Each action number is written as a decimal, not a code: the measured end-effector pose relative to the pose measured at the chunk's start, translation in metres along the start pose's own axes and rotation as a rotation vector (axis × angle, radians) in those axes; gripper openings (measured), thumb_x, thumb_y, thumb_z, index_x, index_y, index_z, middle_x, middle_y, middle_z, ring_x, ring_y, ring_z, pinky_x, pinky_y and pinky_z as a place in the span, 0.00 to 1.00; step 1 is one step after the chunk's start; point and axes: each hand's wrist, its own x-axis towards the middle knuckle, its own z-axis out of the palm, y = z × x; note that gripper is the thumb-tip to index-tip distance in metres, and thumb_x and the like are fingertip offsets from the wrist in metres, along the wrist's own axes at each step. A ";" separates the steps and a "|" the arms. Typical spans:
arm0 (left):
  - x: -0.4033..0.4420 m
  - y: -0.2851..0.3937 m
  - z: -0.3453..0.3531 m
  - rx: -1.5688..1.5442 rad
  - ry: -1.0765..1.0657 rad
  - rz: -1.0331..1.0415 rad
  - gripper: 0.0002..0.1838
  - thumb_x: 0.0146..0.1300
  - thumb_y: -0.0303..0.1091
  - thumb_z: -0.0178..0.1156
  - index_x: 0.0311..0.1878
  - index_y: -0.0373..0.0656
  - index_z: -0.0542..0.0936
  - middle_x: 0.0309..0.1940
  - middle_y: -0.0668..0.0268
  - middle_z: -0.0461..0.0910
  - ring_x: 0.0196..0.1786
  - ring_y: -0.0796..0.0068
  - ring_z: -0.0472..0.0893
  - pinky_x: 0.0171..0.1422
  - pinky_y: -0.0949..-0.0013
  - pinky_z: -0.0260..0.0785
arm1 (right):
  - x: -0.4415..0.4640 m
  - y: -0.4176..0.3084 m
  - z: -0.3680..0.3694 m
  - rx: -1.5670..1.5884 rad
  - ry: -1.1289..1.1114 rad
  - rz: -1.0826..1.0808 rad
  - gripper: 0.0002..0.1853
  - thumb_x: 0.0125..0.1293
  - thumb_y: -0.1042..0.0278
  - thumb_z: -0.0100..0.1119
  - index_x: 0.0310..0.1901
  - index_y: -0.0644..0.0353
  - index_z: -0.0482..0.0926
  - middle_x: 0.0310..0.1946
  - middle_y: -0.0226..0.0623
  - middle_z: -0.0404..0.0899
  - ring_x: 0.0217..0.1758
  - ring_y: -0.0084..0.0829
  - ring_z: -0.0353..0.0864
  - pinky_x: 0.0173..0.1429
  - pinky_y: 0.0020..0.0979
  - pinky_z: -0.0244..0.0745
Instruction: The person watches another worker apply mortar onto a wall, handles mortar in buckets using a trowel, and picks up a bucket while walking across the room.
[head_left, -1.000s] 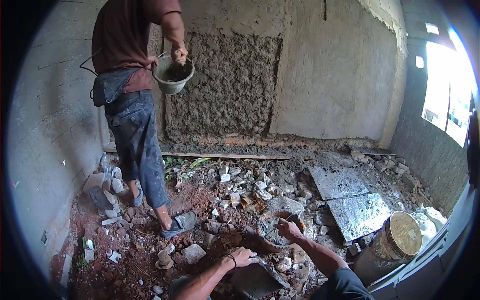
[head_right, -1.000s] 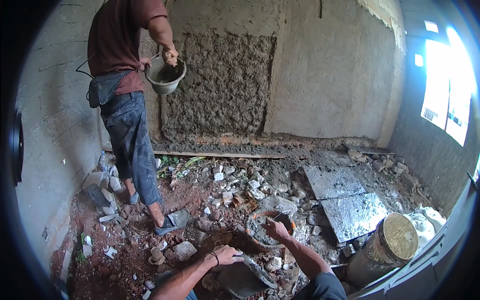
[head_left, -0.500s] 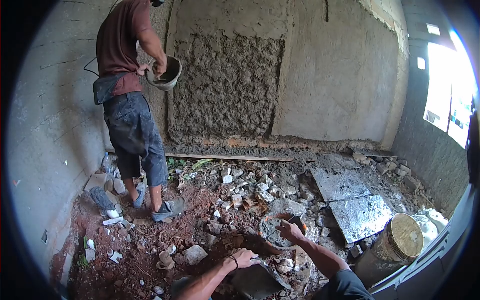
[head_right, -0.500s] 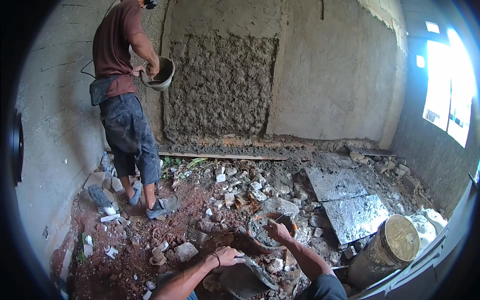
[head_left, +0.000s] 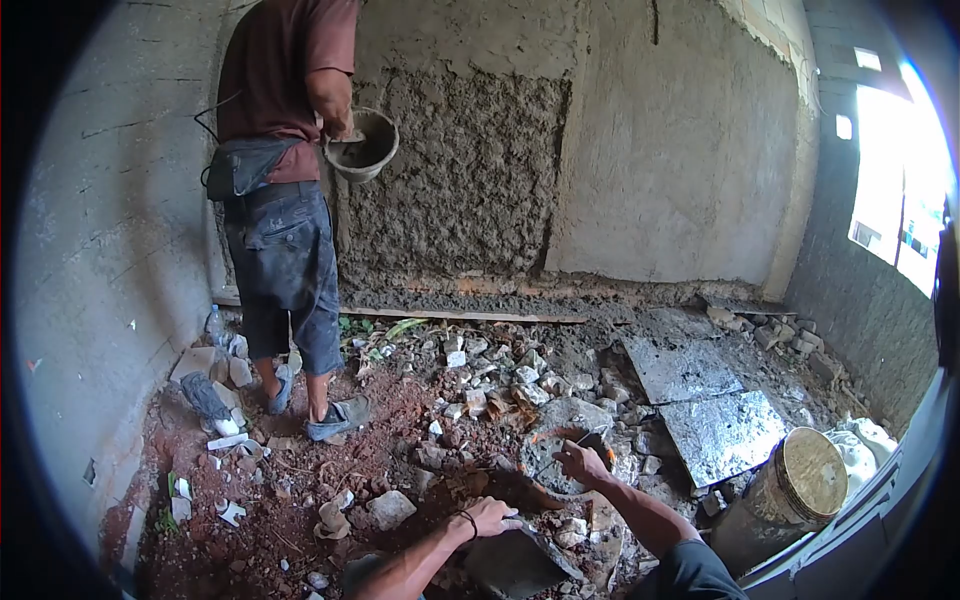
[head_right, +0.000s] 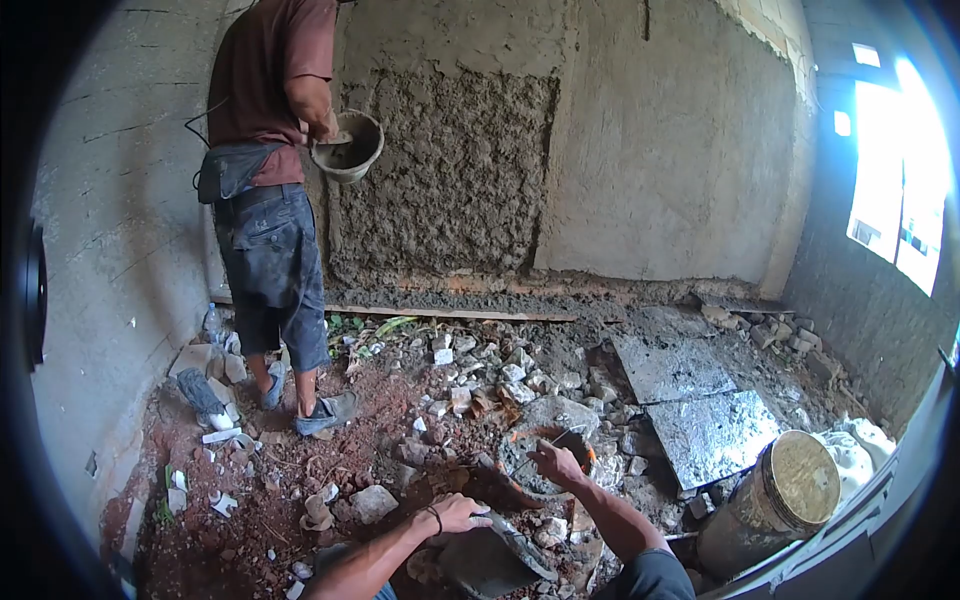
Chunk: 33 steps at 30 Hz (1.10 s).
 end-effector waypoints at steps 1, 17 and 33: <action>0.001 -0.001 0.001 0.000 0.003 0.004 0.28 0.61 0.57 0.53 0.53 0.42 0.77 0.47 0.51 0.78 0.50 0.47 0.76 0.57 0.56 0.68 | 0.000 0.001 0.001 0.000 0.000 0.000 0.18 0.49 0.69 0.62 0.45 0.46 0.81 0.27 0.35 0.69 0.26 0.36 0.79 0.28 0.37 0.74; -0.003 0.007 -0.007 -0.009 -0.007 -0.012 0.28 0.60 0.56 0.54 0.53 0.44 0.77 0.46 0.51 0.78 0.50 0.47 0.76 0.57 0.56 0.68 | -0.002 -0.013 -0.006 -0.040 0.045 -0.059 0.08 0.57 0.64 0.60 0.38 0.55 0.76 0.22 0.38 0.77 0.24 0.37 0.81 0.28 0.38 0.73; -0.003 0.004 -0.004 -0.003 0.000 -0.014 0.28 0.60 0.58 0.53 0.54 0.46 0.77 0.46 0.52 0.79 0.50 0.47 0.76 0.57 0.55 0.68 | 0.000 -0.012 -0.002 0.035 0.078 0.083 0.11 0.59 0.58 0.58 0.33 0.56 0.72 0.21 0.47 0.75 0.27 0.52 0.77 0.29 0.45 0.70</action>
